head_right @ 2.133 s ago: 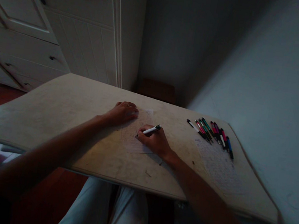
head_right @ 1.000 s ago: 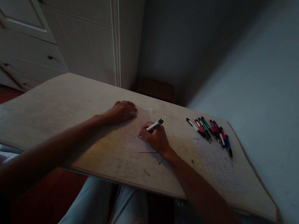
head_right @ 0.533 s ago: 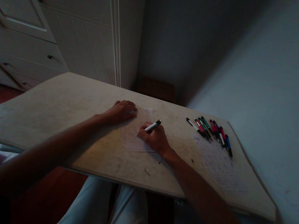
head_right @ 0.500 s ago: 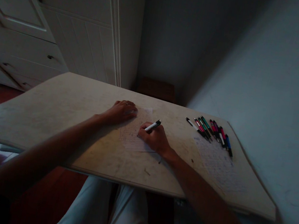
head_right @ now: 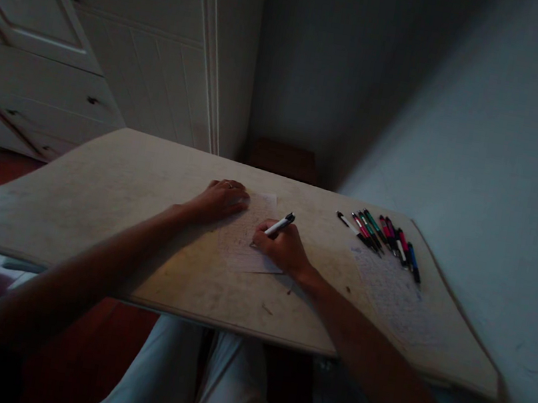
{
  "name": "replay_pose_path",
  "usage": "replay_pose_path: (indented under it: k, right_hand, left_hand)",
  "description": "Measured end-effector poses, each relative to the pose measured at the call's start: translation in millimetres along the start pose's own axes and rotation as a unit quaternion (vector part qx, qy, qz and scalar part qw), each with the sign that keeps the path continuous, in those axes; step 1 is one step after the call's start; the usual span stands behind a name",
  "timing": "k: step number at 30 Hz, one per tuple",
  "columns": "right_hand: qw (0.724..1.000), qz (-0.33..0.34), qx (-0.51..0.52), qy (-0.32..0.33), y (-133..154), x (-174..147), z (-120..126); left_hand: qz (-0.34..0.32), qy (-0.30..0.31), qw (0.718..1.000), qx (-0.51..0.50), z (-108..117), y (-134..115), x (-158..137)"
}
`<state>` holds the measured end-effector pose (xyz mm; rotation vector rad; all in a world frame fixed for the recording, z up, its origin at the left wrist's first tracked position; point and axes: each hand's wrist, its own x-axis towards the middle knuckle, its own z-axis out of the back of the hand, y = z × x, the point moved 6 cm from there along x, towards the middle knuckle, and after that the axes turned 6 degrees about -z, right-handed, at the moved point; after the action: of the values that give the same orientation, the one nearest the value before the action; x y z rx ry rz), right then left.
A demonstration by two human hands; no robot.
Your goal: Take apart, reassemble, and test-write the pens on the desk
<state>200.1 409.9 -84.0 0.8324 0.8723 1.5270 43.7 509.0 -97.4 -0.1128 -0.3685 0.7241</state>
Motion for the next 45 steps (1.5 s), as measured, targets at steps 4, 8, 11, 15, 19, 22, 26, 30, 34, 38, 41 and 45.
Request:
replay_pose_path:
  k: [4,8,11,15,19,22,26,30,34,38,41,45]
  right_hand:
    - [1.000,-0.022,0.005,-0.003,-3,1,2]
    - [0.999,-0.031,0.006,-0.009,-6,2,3]
    - [1.000,-0.017,-0.004,-0.012,-4,1,3]
    - [1.000,0.005,-0.006,0.015,-2,0,0]
    - [1.000,0.013,-0.009,0.017,-3,1,0]
    - [1.000,0.014,-0.021,-0.013,-5,2,4]
    - [1.000,0.015,-0.017,-0.010,-5,2,3]
    - [1.000,0.008,-0.019,-0.009,-5,1,2]
    - [1.000,0.002,-0.016,-0.013,-4,0,1]
    - [1.000,0.014,-0.022,0.007,0,-1,-1]
    - [0.998,0.033,-0.046,-0.041,4,-2,6]
    - [0.994,0.041,0.005,-0.104,3,-2,18]
  left_hand:
    - [-0.002,-0.002,1.000,-0.005,0,-1,0]
    - [-0.007,-0.013,1.000,-0.006,0,0,0]
    - [-0.007,-0.013,1.000,-0.004,0,0,0]
    - [-0.003,-0.008,1.000,-0.005,1,-1,0]
    - [-0.002,-0.006,1.000,-0.005,1,-1,0]
    - [0.001,-0.006,1.000,-0.007,0,0,0]
    - [-0.002,-0.008,1.000,-0.003,-1,1,0]
    - [-0.004,-0.007,1.000,-0.006,-1,1,0]
    - [-0.002,-0.006,1.000,-0.004,0,1,0]
    - [-0.005,0.006,1.000,0.005,0,-1,0]
    - [-0.003,0.006,1.000,0.006,1,-2,0]
    - [-0.005,0.001,1.000,-0.001,1,-2,0]
